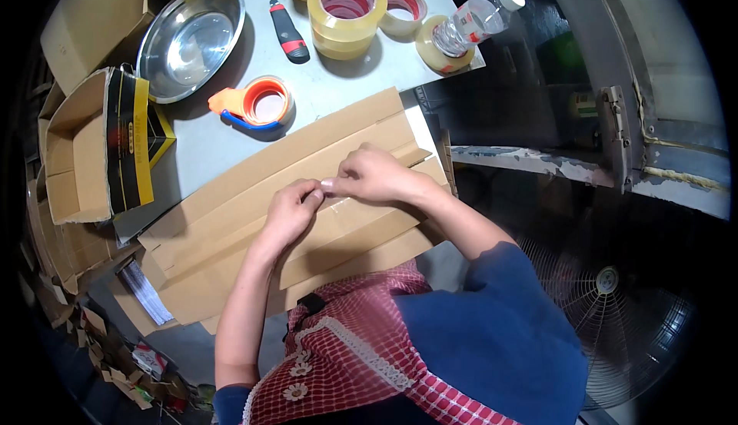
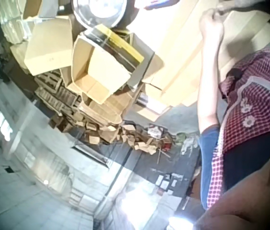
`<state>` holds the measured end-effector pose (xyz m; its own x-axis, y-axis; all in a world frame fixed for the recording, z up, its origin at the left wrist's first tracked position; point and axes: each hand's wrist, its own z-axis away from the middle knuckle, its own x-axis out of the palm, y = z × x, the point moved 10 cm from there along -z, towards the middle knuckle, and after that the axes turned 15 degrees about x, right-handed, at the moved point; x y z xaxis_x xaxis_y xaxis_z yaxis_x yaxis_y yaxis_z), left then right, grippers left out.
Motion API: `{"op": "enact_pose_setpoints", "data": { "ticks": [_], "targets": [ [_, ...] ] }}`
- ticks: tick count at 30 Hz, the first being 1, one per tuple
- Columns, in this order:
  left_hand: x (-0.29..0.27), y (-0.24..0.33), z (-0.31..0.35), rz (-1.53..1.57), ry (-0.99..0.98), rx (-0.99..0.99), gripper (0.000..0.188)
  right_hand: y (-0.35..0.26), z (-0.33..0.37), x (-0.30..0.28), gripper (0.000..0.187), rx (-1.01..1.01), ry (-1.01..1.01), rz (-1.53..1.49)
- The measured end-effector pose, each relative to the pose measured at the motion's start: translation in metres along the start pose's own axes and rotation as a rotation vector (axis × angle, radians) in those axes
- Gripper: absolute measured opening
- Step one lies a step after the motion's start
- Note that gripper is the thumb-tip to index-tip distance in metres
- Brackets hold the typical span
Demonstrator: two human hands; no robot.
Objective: The person organizes furniture hardware components including metal rails and bagged screws into cardboard boxes, then seals the boxes using a tape dispenser.
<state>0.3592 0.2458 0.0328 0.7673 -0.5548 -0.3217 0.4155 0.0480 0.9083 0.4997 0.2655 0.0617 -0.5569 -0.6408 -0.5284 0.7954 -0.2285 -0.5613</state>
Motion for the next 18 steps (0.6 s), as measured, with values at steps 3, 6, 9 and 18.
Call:
{"op": "enact_pose_setpoints", "data": {
  "ticks": [3,6,9,18],
  "targets": [
    [0.007,-0.011,0.0,0.203,-0.019,-0.067,0.019,-0.003,-0.002,0.005,0.034,-0.034,-0.044,-0.079],
    [0.011,-0.012,0.001,0.231,-0.063,-0.102,0.016,0.0,-0.003,0.007,0.025,-0.094,-0.025,-0.155],
    [0.009,-0.01,-0.001,0.189,-0.06,-0.089,0.013,-0.002,0.0,0.011,0.019,-0.176,0.039,-0.137],
    [0.0,0.035,-0.013,-0.214,0.002,0.248,0.01,-0.008,0.012,0.001,0.018,-0.226,0.152,-0.137]
  ]
}}
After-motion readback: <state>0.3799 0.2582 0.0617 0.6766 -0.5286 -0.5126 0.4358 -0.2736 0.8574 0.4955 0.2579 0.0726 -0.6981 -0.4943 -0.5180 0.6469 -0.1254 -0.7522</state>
